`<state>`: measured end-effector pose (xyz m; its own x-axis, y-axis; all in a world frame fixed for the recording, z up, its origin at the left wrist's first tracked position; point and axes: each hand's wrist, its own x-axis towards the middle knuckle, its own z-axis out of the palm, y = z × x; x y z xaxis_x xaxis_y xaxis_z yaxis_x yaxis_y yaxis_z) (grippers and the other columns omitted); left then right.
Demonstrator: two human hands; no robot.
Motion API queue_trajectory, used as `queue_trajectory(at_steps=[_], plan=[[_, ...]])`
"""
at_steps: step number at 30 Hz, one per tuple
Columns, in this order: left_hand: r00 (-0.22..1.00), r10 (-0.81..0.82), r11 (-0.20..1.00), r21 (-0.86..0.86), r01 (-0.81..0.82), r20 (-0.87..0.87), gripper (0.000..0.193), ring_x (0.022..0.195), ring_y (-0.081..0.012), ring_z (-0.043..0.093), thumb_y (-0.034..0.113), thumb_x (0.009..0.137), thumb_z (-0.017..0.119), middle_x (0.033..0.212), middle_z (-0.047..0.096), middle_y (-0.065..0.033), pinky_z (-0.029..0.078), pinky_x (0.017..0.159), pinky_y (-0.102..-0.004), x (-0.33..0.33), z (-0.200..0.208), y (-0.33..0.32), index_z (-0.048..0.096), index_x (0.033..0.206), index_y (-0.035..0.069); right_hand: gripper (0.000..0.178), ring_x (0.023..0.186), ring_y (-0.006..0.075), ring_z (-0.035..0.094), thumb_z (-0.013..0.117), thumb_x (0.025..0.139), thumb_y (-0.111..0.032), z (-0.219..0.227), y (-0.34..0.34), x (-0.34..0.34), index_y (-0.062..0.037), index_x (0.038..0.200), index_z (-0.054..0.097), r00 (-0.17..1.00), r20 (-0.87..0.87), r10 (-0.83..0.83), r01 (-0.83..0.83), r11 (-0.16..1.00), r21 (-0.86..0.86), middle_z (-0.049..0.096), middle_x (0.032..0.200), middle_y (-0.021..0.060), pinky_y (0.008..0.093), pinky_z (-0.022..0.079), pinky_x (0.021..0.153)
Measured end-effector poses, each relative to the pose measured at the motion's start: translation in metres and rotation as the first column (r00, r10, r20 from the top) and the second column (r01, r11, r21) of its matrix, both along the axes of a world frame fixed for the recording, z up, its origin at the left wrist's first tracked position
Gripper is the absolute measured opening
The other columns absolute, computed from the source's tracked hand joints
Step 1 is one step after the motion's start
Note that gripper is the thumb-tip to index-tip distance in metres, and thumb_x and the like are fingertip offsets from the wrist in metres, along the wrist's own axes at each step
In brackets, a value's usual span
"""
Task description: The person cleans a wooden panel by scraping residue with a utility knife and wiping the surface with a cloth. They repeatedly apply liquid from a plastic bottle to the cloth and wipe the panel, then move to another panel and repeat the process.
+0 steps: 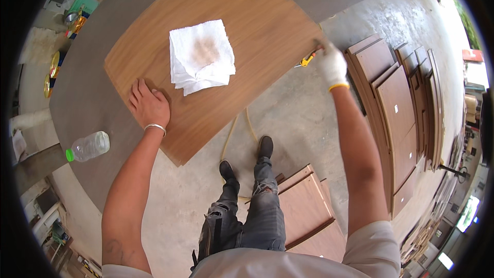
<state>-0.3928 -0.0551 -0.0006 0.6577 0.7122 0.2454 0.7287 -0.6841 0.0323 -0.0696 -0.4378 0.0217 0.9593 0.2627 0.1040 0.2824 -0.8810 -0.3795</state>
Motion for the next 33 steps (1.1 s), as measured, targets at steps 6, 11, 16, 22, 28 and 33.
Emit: queue_trajectory(at_steps=[6,11,16,22,28,33], plan=[[1.000,0.012,0.999,0.036,-0.011,-0.014,0.051,0.146,-0.0370,0.040,0.022,0.100,0.048,0.158,0.047,-0.0129,0.029,0.121,-0.0534,-0.005,0.001,0.004,0.047,0.149,0.006,0.022,0.096,0.0415,0.072,0.059,0.099,-0.027,0.006,0.009,-0.006,-0.0127,0.111,0.070,0.993,-0.110,0.046,-0.052,0.997,-0.054,0.075,0.099,0.0204,0.0511,0.055,0.084],[0.999,0.023,0.999,0.031,-0.021,-0.043,0.050,0.148,-0.0354,0.038,0.021,0.100,0.050,0.156,0.046,-0.0122,0.028,0.122,-0.0526,-0.001,0.006,0.001,0.047,0.147,0.005,0.015,0.087,0.0418,0.072,0.061,0.096,-0.025,0.003,0.029,-0.078,-0.0142,0.105,0.067,0.979,-0.096,0.178,-0.178,0.984,0.010,0.075,0.091,0.0172,0.0530,0.056,0.078],[0.999,0.019,0.999,0.033,-0.017,-0.040,0.049,0.148,-0.0346,0.039,0.022,0.099,0.051,0.156,0.047,-0.0121,0.028,0.122,-0.0532,0.001,0.007,0.000,0.048,0.145,0.005,0.015,0.083,0.0412,0.071,0.062,0.095,-0.020,0.004,0.051,-0.136,-0.0134,0.108,0.066,0.961,-0.164,0.223,-0.228,0.974,-0.012,0.073,0.089,0.0172,0.0513,0.055,0.074],[0.995,0.057,0.998,0.036,-0.055,-0.085,0.052,0.146,-0.0344,0.039,0.026,0.100,0.050,0.157,0.046,-0.0106,0.029,0.122,-0.0523,0.000,0.008,0.001,0.048,0.148,0.006,0.012,0.082,0.0399,0.072,0.061,0.094,-0.022,0.018,0.076,-0.192,-0.0117,0.100,0.062,0.940,-0.197,0.279,-0.276,0.960,0.043,0.073,0.084,0.0159,0.0518,0.054,0.073],[1.000,0.014,1.000,0.026,-0.014,-0.011,0.051,0.146,-0.0370,0.038,0.023,0.097,0.054,0.154,0.046,-0.0150,0.028,0.120,-0.0560,0.004,0.006,-0.002,0.047,0.143,0.002,0.013,0.068,0.0388,0.071,0.063,0.097,-0.024,0.005,0.092,-0.246,-0.0117,0.099,0.059,0.935,-0.125,0.333,-0.330,0.943,0.043,0.071,0.074,0.0167,0.0519,0.053,0.061],[0.998,0.030,0.999,0.032,-0.028,-0.046,0.051,0.145,-0.0368,0.039,0.025,0.098,0.053,0.154,0.047,-0.0143,0.029,0.120,-0.0544,0.002,0.009,0.000,0.049,0.144,0.004,0.013,0.070,0.0400,0.071,0.064,0.094,-0.020,0.009,0.111,-0.290,-0.0123,0.103,0.059,0.912,-0.242,0.330,-0.333,0.942,0.030,0.072,0.077,0.0167,0.0518,0.053,0.063]])
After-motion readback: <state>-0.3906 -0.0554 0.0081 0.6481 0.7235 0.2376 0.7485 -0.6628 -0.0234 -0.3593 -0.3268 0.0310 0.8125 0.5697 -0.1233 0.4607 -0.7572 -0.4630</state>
